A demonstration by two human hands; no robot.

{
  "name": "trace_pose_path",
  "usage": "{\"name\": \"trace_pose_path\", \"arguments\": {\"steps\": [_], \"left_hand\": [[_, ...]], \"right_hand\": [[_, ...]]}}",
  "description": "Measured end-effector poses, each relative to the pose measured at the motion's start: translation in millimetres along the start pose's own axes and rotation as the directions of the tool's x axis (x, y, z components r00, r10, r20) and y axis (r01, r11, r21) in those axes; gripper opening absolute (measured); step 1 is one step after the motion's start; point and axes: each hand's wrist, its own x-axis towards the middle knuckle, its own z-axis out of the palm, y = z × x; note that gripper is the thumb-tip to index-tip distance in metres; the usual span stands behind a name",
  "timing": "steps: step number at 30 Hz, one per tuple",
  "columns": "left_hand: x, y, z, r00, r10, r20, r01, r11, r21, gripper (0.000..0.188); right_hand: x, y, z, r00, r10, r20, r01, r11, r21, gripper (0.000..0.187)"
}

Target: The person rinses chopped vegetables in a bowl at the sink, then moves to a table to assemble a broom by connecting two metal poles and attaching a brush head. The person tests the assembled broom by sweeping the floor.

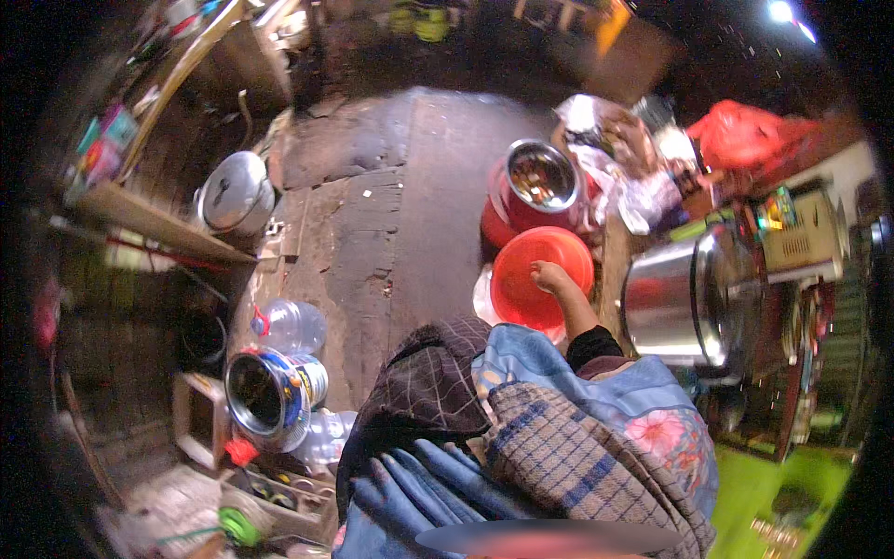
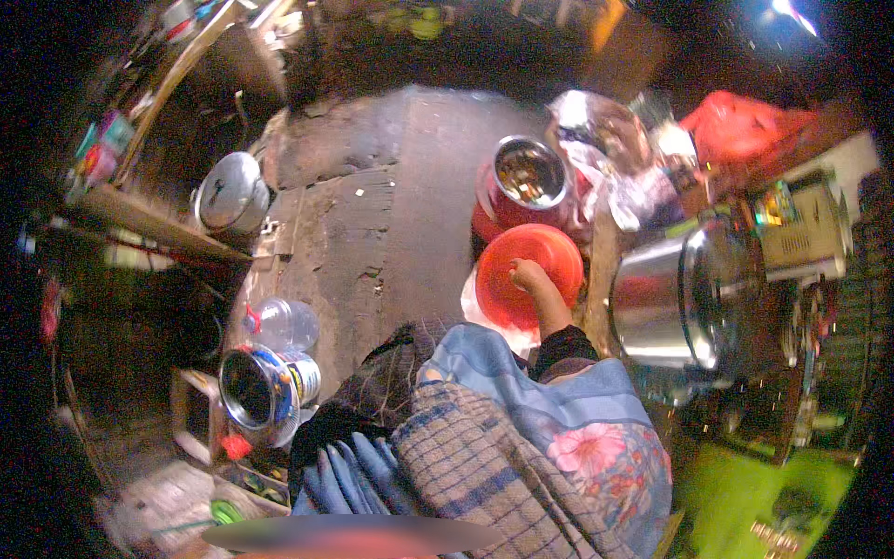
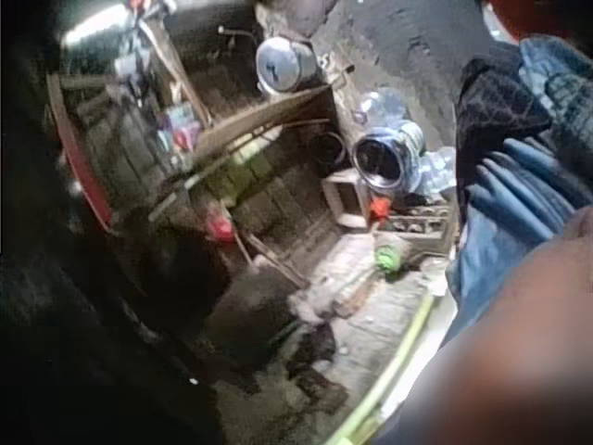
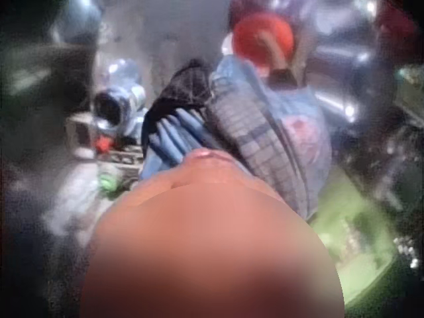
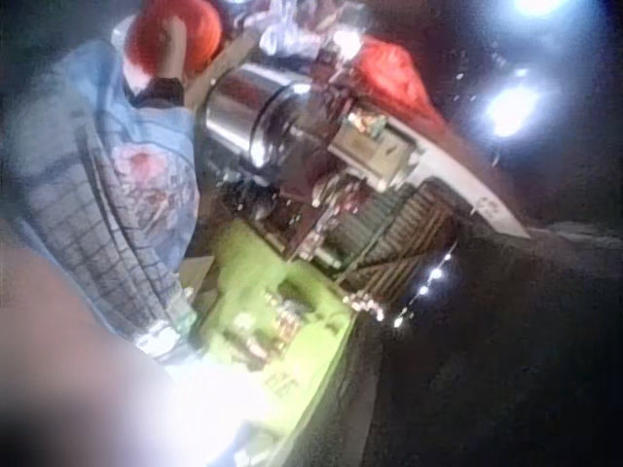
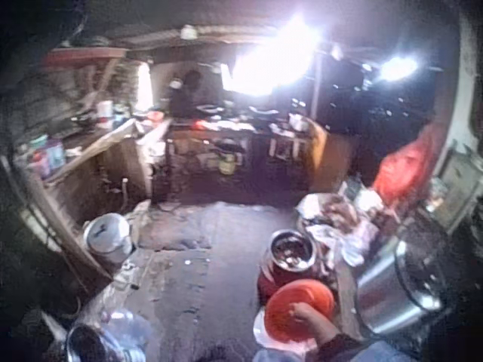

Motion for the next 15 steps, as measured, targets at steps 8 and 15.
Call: {"name": "trace_pose_path", "arguments": {"steps": [8, 15], "left_hand": [[86.9, 137.3, -33.8, 0.986, 0.052, 0.161, -0.062, 0.996, 0.056, 0.030], [146.2, 220.5, -40.0, 0.946, 0.127, 0.299, -0.147, 0.988, 0.045, 0.035]], "right_hand": [[-71.1, 73.5, 189.5, 0.991, -0.029, 0.128, 0.005, 0.982, 0.188, 0.043], [-174.3, 47.3, 233.6, 0.607, 0.548, 0.576, -0.793, 0.376, 0.479, 0.032]]}}
